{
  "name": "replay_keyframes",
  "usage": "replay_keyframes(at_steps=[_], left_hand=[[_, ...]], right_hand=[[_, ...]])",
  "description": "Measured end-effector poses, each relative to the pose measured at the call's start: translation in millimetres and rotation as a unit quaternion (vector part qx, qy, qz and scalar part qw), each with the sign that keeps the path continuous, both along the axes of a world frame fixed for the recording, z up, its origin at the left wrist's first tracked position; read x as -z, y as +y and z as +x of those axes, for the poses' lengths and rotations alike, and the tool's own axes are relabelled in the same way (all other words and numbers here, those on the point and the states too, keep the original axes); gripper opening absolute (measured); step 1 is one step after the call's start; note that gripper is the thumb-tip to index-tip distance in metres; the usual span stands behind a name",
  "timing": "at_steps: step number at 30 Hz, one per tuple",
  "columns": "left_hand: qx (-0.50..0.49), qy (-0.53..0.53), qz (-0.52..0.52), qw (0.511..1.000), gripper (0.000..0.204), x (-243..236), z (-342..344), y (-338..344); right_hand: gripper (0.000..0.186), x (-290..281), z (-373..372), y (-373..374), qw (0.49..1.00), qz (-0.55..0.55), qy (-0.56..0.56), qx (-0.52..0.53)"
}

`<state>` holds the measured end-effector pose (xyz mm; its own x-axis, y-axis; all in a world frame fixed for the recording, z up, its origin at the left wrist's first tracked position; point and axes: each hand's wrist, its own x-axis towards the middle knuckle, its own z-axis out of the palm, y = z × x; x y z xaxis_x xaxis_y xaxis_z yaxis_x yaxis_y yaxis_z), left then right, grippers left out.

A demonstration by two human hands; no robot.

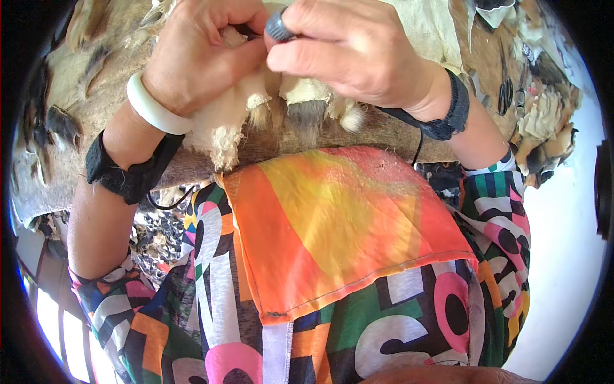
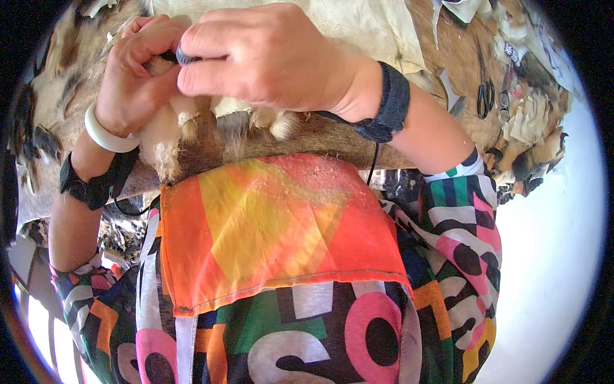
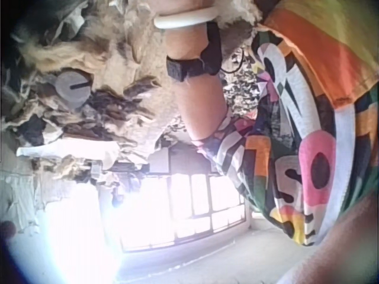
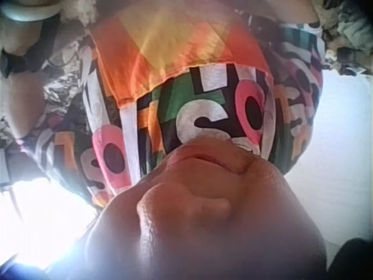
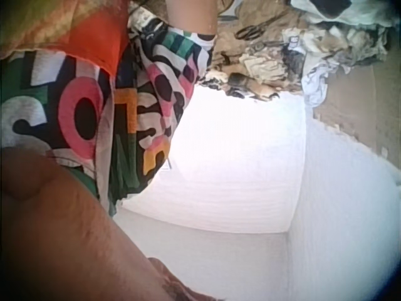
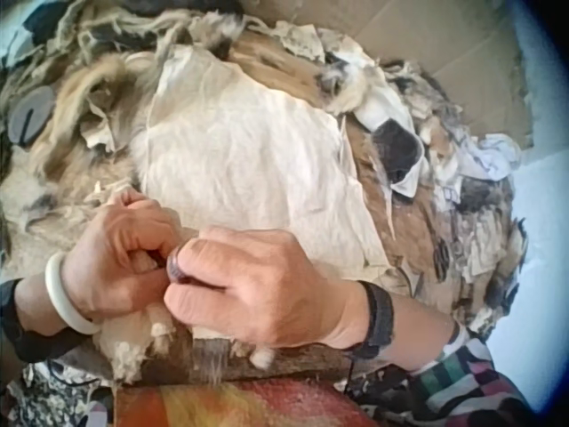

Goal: Stitching pieces of fur together, using a skiving tool to prepare edges, and sorting through various animal pelts.

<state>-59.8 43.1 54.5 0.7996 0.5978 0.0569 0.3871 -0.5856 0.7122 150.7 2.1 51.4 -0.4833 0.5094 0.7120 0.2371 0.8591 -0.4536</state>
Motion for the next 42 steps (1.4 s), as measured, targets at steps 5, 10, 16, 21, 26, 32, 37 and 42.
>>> replay_keyframes(at_steps=[5,10,16,21,26,32,37,42], left_hand=[[0.005,-0.040,0.031,0.999,0.022,2,5,-1],[0.019,0.012,-0.023,0.999,0.018,0,1,3],[-0.005,-0.005,-0.025,1.000,0.011,-5,1,-2],[-0.002,0.008,-0.018,1.000,0.009,-10,3,-2],[0.006,0.003,-0.012,1.000,0.008,-12,4,-3],[0.009,-0.003,-0.003,1.000,0.008,-11,4,-2],[0.012,-0.001,-0.002,1.000,0.010,-10,4,-1],[0.016,-0.008,-0.015,1.000,0.011,-9,5,0]], right_hand=[[0.012,8,-7,-16,0.999,0.027,-0.024,-0.005],[0.013,0,-10,-24,0.949,-0.310,0.053,-0.008],[0.014,-20,22,4,0.870,-0.411,0.257,-0.087],[0.003,-1,20,-3,0.927,-0.369,0.045,0.042],[0.012,15,19,-6,0.934,-0.348,-0.038,0.074],[0.011,9,19,-2,0.943,-0.318,-0.060,0.072],[0.013,4,18,-2,0.945,-0.296,-0.092,0.104],[0.024,3,22,4,0.935,-0.342,-0.091,0.022]])
